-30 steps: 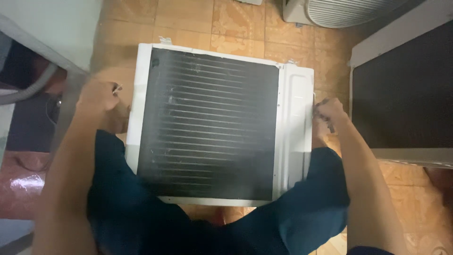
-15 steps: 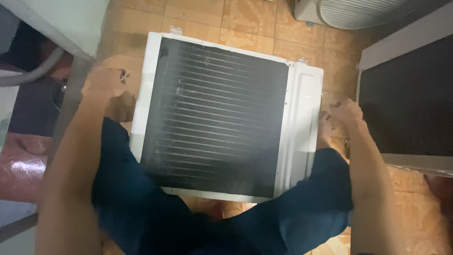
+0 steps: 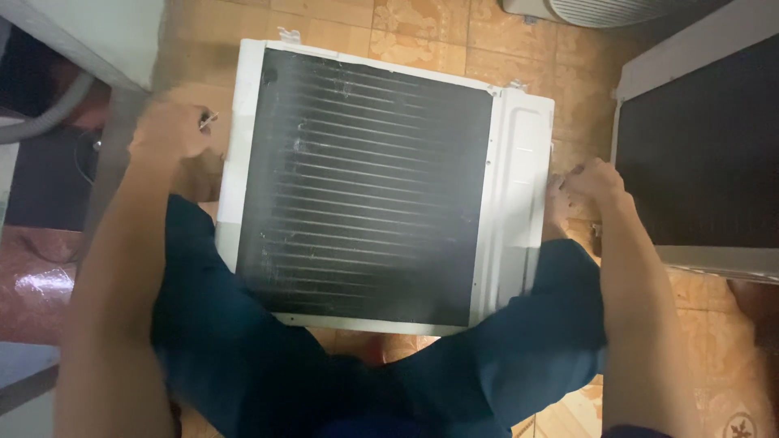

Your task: Cleaning the metal fins of an appliance component using small abrasive pads

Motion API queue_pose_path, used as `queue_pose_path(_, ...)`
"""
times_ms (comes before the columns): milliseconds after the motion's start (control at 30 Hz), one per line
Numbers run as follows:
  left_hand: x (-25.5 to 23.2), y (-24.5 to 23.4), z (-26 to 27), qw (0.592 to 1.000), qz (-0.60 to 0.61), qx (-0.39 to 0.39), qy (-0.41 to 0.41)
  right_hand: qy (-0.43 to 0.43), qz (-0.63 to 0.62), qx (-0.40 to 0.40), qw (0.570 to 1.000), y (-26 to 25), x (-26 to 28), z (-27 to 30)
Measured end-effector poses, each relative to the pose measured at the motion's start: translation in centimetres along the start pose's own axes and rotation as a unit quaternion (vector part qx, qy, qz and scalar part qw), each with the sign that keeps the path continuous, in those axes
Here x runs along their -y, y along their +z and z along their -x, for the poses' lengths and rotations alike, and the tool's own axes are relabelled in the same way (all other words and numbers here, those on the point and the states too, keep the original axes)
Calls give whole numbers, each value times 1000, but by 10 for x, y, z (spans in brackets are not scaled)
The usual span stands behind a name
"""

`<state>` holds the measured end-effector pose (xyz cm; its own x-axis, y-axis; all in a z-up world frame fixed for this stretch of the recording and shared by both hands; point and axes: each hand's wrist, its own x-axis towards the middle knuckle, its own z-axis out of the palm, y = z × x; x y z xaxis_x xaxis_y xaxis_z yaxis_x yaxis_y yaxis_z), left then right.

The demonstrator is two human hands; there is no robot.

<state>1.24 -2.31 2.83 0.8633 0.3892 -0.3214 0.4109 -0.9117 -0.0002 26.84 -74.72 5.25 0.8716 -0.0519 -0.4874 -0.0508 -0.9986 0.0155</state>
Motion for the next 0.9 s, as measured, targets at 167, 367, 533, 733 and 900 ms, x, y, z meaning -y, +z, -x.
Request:
queue_pose_path(167, -3, 20, -3, 996, -87, -12, -18, 15, 14, 19, 1000, 6, -4, -16)
queue_pose_path(367, 16, 27, -19, 998, -53, -4, 32, -32, 86, -3, 996, 4, -1, -15)
queue_pose_path(533, 29, 48, -23, 999, 32, -17, 16, -52, -86, -38, 994, 22, -24, -58)
queue_pose_path(733, 13, 9, 1, 988, 135, 15, -69, -128, -258, -166, 943, -14, 8, -20)
queue_pose_path(900, 35, 25, -7, 990, 134, 34, -24, -238, -307, -303, 870, -34, 27, 3)
